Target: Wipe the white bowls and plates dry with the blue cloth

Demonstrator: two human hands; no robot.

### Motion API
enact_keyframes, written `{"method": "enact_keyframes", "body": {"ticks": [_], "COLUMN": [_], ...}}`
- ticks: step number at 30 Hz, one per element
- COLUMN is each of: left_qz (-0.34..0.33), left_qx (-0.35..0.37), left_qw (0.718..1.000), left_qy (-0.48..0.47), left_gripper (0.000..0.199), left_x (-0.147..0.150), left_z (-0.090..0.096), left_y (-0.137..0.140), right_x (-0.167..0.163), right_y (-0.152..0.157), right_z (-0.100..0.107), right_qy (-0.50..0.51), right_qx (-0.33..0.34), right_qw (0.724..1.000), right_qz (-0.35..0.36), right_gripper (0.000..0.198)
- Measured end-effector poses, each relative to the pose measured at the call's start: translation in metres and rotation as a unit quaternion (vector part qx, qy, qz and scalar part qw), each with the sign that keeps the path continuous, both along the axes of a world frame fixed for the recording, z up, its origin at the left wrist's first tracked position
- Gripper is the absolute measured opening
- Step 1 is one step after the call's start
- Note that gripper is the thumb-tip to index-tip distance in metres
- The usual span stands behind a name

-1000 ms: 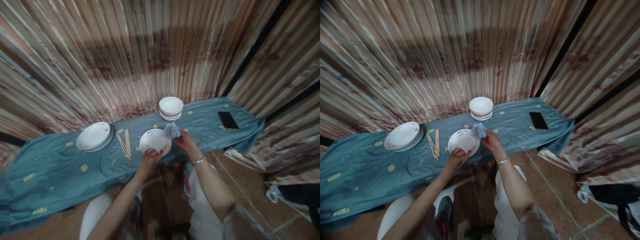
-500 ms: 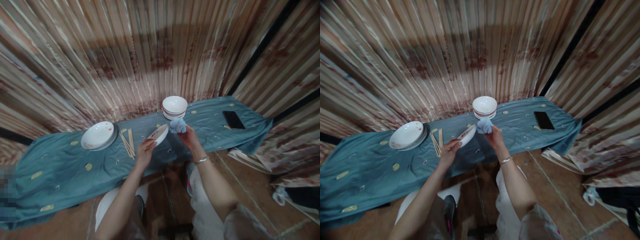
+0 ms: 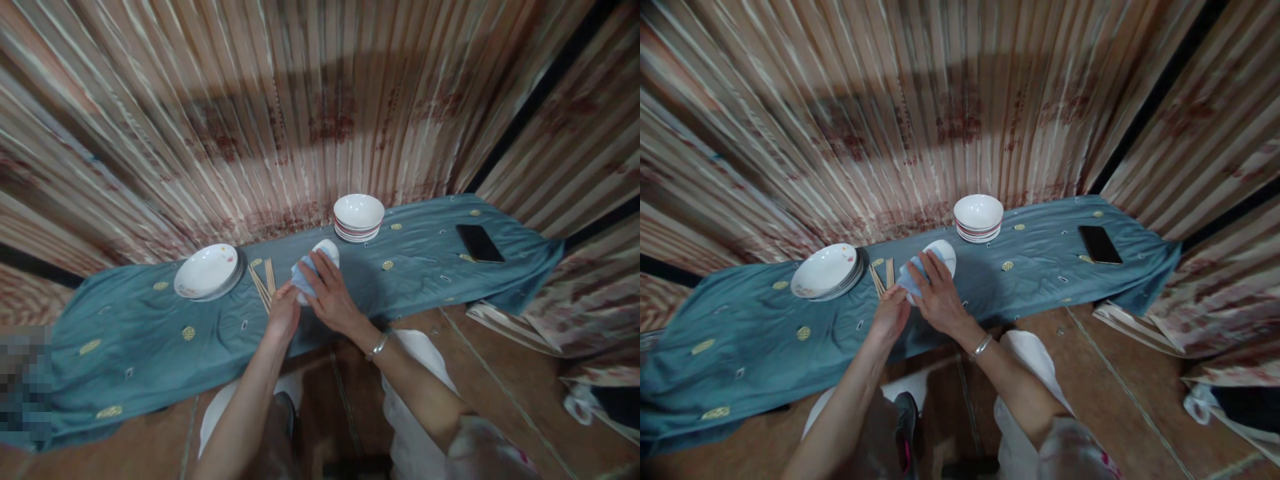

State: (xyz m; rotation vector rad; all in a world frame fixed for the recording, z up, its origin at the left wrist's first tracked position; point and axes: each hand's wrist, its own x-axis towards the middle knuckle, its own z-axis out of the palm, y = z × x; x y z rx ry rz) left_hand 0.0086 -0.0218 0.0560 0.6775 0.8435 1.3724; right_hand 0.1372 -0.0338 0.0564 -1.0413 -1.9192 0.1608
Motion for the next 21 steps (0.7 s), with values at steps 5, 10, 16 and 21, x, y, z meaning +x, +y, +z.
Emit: {"method": "enact_keyframes", "body": {"ticks": [5,10,16,21], "left_qz": [-0.009,-0.023,-0.016,-0.013], "left_qx": [-0.015,-0.034,-0.048,-0.046], "left_qw": [1.000,0.999,0.999,0.999], "left_qy": [0.006,-0.004,0.006,0.017], "left_gripper": [0.030,0.037,0.041,0.038], "left_x": [-0.009,-0.014,-0.018,-0.021], "left_z": [0.001,0.002,0.000,0.000], "left_y": [0.002,0.001,0.000,0.002], "right_x": [-0.010,0.002,0.017,0.019], "right_y": [0.015,0.038,0.071,0.091], "right_z": [-0.007,-0.010,-0.034,-0.055], "right_qy": [-0.068,0.048,0.314,0.425], "right_qx": [0.015,-0.004,-0.129,-0.226], "right_qw": [0.996,0.997,0.939,0.874], "right_qz": [-0.048,-0.053,-0.051,-0.064], "right_gripper": [0.047,0.047,0.043,0.043]}}
